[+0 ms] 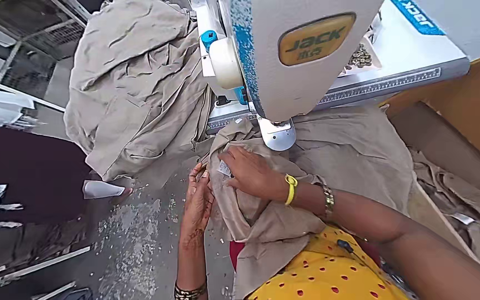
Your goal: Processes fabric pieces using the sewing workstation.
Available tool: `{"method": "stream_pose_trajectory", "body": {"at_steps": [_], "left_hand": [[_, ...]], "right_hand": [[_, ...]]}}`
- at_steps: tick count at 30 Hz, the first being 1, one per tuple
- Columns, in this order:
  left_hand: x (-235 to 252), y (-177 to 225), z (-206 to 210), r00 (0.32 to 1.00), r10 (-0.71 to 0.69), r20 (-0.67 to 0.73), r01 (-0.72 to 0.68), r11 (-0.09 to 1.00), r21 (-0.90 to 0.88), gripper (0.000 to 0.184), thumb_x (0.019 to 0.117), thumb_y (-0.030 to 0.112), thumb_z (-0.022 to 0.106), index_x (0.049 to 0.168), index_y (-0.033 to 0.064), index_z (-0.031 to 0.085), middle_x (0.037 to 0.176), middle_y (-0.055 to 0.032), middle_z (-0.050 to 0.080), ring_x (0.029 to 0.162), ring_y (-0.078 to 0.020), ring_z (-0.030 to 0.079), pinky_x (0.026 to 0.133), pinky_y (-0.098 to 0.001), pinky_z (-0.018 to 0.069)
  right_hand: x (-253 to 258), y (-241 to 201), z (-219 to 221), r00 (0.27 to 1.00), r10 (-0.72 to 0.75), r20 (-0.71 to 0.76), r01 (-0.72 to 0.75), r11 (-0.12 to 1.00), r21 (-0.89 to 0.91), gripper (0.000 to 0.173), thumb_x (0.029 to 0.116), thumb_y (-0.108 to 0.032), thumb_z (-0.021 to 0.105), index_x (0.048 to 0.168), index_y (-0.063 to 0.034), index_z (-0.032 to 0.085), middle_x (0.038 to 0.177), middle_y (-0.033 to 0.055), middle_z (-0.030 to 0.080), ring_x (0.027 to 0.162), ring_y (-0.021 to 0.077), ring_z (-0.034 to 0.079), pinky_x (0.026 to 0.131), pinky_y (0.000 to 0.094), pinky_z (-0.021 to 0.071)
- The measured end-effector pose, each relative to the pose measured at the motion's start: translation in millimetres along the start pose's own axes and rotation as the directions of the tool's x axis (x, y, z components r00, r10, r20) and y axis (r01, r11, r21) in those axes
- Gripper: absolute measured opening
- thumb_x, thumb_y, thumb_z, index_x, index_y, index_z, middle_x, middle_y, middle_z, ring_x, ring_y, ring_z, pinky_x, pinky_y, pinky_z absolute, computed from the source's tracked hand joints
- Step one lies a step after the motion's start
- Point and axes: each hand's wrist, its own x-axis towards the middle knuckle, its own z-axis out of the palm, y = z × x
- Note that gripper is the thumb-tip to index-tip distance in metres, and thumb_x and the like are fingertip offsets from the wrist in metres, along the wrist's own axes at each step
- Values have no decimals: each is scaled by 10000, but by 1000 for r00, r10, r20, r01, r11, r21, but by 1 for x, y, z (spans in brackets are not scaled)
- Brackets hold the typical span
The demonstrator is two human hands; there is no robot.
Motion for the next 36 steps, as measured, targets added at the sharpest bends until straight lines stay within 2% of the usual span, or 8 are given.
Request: {"method": "stream_pose_trajectory", "body": {"at_steps": [3,7,12,17,19,22,29,36], "left_hand": [[-11,6,-6,993,111,-26,-105,980,169,508,1088,258,330,1521,41,176,1309,-79,592,1015,-125,697,824,-298,606],[-22,12,-7,881,464,89,-438,732,522,921,930,523,628,1475,-120,256,1496,-203,450,1333,-160,526,1071,-308,487],[-24,0,26,695,570,438,-711,456,535,357,903,275,660,1140,14,718,1413,-133,613,1426,-224,469,1182,-374,385],[-1,13,50,549,531,646,-791,579,196,199,1037,325,561,1111,222,715,1316,106,673,1332,-62,542,1180,-322,401],[3,21,64,578,461,674,-716,682,147,157,1046,309,562,1073,197,669,1098,148,712,1102,31,641,1073,-239,484],[11,29,95,718,375,586,-585,782,216,106,1040,200,555,1033,94,561,868,95,601,695,40,578,637,-145,523],[33,41,127,882,259,393,-445,733,514,198,985,192,603,1096,29,611,908,15,661,786,16,629,723,-168,524],[34,40,131,898,295,325,-432,728,532,180,960,154,606,1084,23,604,892,30,646,789,45,616,735,-149,517]], "right_hand": [[15,11,19,995,-61,-73,73,981,181,219,971,-193,657,1121,-42,711,1119,170,662,1044,331,651,834,523,514],[8,20,17,932,-189,-311,265,938,223,179,964,-182,672,970,-17,741,931,141,700,858,278,691,750,469,548],[-34,-3,-12,565,-545,-619,554,807,-205,159,979,-78,617,836,-32,669,798,114,655,753,252,659,624,363,529],[-77,23,-40,492,-496,-716,546,816,-190,165,1020,-228,633,934,-108,708,1065,66,771,1109,201,696,985,372,521],[-81,47,-39,504,-362,-784,511,857,-67,191,1012,-225,654,908,-78,720,902,63,753,959,137,702,902,303,528],[-79,72,-40,625,-10,-781,306,923,234,164,966,-162,686,905,-10,686,799,32,705,727,9,649,703,169,539],[-73,104,-80,754,326,-570,180,732,657,80,963,-52,652,975,-92,583,683,-73,604,576,-13,577,559,152,504],[-86,138,-91,687,368,-627,59,831,553,90,976,-111,663,994,-71,585,691,-27,588,562,44,580,547,214,523]]}}
